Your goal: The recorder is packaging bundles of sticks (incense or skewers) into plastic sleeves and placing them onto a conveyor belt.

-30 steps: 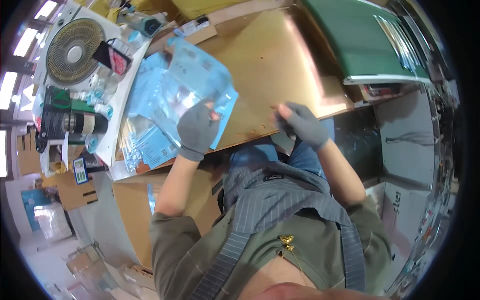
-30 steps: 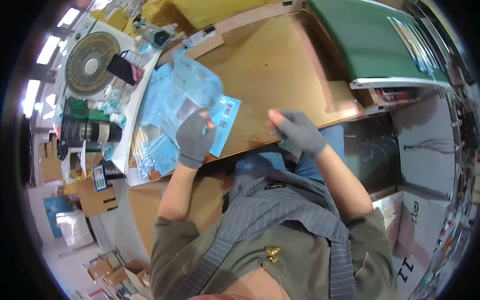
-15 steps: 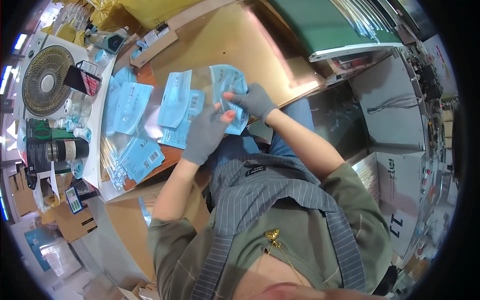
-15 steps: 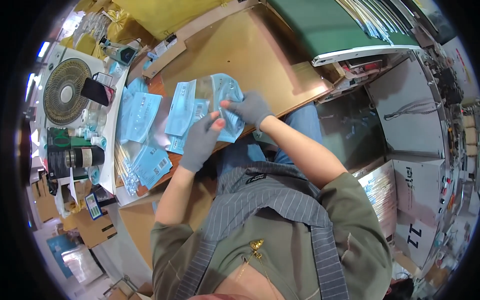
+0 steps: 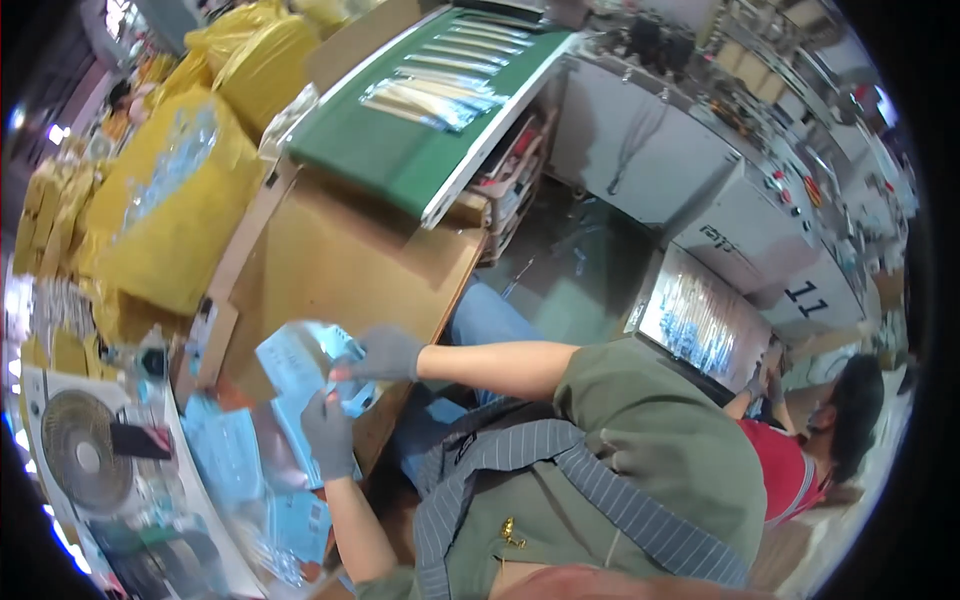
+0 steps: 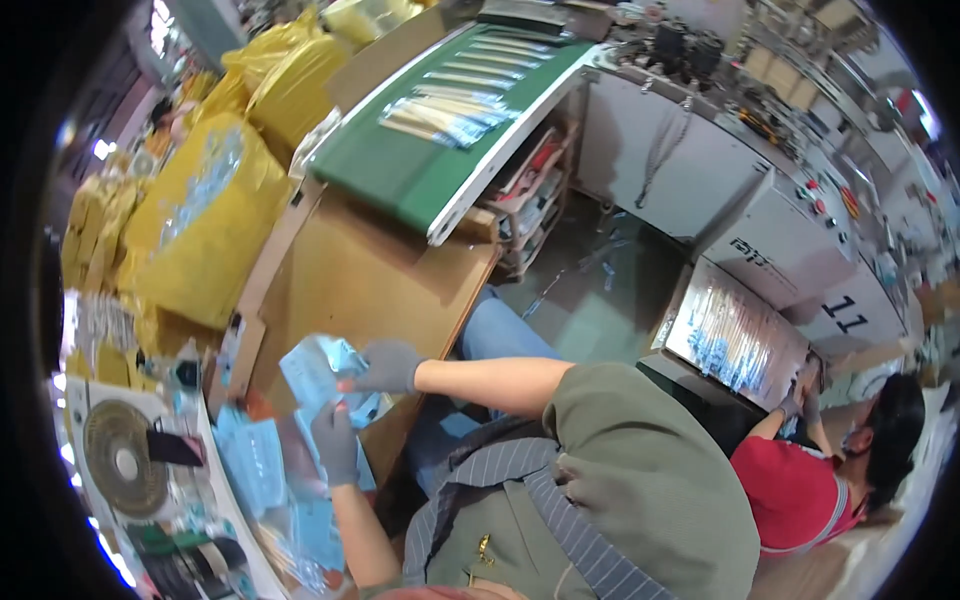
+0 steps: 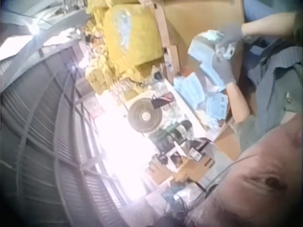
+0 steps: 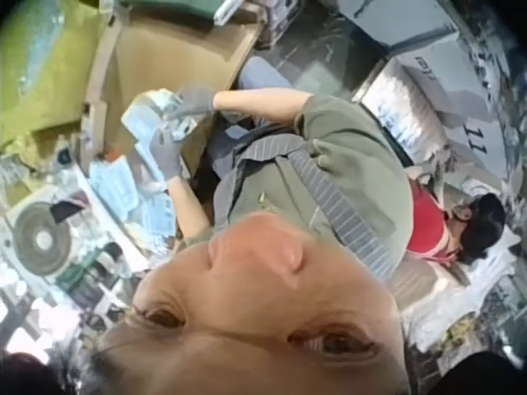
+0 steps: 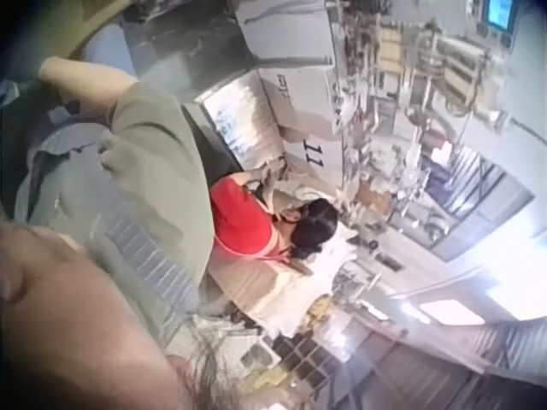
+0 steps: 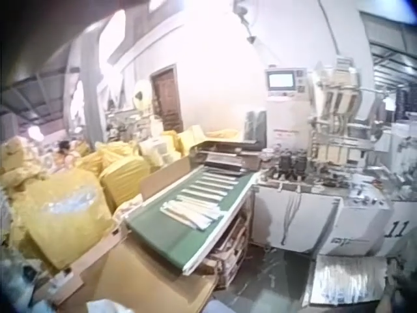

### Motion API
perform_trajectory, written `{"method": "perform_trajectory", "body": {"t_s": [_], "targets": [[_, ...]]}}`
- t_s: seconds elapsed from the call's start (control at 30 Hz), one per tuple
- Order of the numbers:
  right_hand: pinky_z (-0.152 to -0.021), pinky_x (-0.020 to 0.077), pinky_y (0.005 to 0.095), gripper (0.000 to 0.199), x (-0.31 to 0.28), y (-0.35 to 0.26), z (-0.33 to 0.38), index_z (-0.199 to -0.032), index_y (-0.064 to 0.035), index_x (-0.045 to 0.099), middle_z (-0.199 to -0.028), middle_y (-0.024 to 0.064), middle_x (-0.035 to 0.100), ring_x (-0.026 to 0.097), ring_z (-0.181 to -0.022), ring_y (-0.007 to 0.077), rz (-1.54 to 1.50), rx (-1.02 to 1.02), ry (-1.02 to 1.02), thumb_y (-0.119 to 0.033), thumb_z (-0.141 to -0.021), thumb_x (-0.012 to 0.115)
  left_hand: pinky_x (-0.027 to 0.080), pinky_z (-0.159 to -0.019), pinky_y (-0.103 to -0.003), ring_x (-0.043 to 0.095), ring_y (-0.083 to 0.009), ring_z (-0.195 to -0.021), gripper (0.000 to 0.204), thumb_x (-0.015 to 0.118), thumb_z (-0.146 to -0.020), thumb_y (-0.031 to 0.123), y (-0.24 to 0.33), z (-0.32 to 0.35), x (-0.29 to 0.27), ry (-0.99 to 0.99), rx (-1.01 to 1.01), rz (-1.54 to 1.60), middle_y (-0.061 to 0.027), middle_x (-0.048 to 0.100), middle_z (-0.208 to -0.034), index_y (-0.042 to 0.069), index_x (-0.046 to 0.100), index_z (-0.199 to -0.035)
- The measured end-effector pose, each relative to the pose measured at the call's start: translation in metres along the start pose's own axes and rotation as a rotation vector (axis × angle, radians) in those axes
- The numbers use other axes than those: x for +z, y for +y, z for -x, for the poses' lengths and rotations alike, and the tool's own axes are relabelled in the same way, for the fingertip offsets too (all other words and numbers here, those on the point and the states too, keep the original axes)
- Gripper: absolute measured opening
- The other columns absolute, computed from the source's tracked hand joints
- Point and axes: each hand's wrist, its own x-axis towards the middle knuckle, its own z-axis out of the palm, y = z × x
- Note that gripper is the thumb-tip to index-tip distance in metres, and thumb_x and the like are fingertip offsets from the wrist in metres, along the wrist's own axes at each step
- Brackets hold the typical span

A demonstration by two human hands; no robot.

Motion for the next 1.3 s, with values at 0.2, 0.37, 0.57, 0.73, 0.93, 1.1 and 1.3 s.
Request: {"method": "perform_trajectory", "body": {"t_s": [0.2,0.37,0.57,0.73,0.93,1.1,1.3], "targets": [[-0.064,0.0478,0.0421,0.026,0.004,0.003,0.008,-0.090,-0.0080,0.060,-0.085,0.0127,0.059,0.059,-0.077,0.0330,0.462,-0.821,0.644,-0.017,-0.066,0.064,0.044,-0.063,-0.042,0.059,-0.0368,-0.072,0.020,0.050,-0.085,0.020,0.016,0.005,0.009,0.231,0.010,-0.529,-0.0198,0.059,-0.072,0.003,0.059,-0.079],[-0.061,0.0473,0.0426,0.018,0.014,-0.019,0.022,-0.083,-0.0085,0.057,-0.085,0.0104,0.059,0.059,-0.076,0.0313,0.457,-1.044,0.101,-0.022,-0.071,0.061,0.046,-0.061,-0.042,0.062,-0.0355,-0.071,0.016,0.059,-0.079,0.023,0.005,-0.012,0.022,0.087,0.135,-0.002,-0.0150,0.062,-0.072,0.007,0.060,-0.080],[-0.068,0.0490,0.0426,0.021,0.029,0.008,-0.012,-0.091,-0.0082,0.065,-0.094,0.0159,0.065,0.063,-0.086,0.0276,0.840,-0.550,-0.183,-0.024,-0.078,0.058,0.044,-0.060,-0.046,0.058,-0.0394,-0.068,0.017,0.053,-0.081,0.020,0.025,-0.003,0.026,0.113,0.068,-0.516,-0.0168,0.060,-0.072,0.004,0.057,-0.079],[-0.076,0.0478,0.0406,0.022,0.039,0.015,-0.019,-0.086,-0.0074,0.068,-0.099,0.0153,0.065,0.062,-0.092,0.0298,0.353,-0.379,-0.264,-0.025,-0.080,0.057,0.042,-0.062,-0.049,0.056,-0.0400,-0.073,0.019,0.050,-0.083,0.020,0.041,0.007,0.017,0.169,0.027,-0.610,-0.0201,0.058,-0.076,0.001,0.056,-0.081],[-0.066,0.0489,0.0385,0.028,0.013,-0.024,-0.015,-0.080,-0.0085,0.068,-0.080,0.0129,0.067,0.064,-0.075,0.0297,0.618,-0.660,-0.256,-0.034,-0.066,0.068,0.044,-0.063,-0.046,0.057,-0.0396,-0.073,0.013,0.052,-0.080,0.011,0.082,0.024,0.004,0.308,0.244,-0.546,-0.0191,0.059,-0.080,0.000,0.057,-0.082],[-0.068,0.0487,0.0381,0.032,0.000,-0.090,-0.016,-0.086,-0.0093,0.070,-0.084,0.0124,0.068,0.064,-0.078,0.0286,0.687,-0.404,-0.364,-0.035,-0.068,0.068,0.047,-0.066,-0.043,0.059,-0.0370,-0.074,0.026,0.053,-0.073,0.002,0.083,0.048,-0.049,0.566,0.384,-0.425,-0.0203,0.059,-0.081,-0.006,0.060,-0.097],[-0.074,0.0487,0.0385,0.035,0.006,-0.147,-0.012,-0.093,-0.0095,0.071,-0.089,0.0137,0.068,0.064,-0.085,0.0286,0.738,-0.334,-0.341,-0.038,-0.073,0.066,0.048,-0.072,-0.037,0.061,-0.0335,-0.081,0.027,0.050,-0.076,-0.002,0.087,0.059,-0.058,0.606,0.353,-0.395,-0.0193,0.063,-0.089,-0.003,0.061,-0.101]]}}
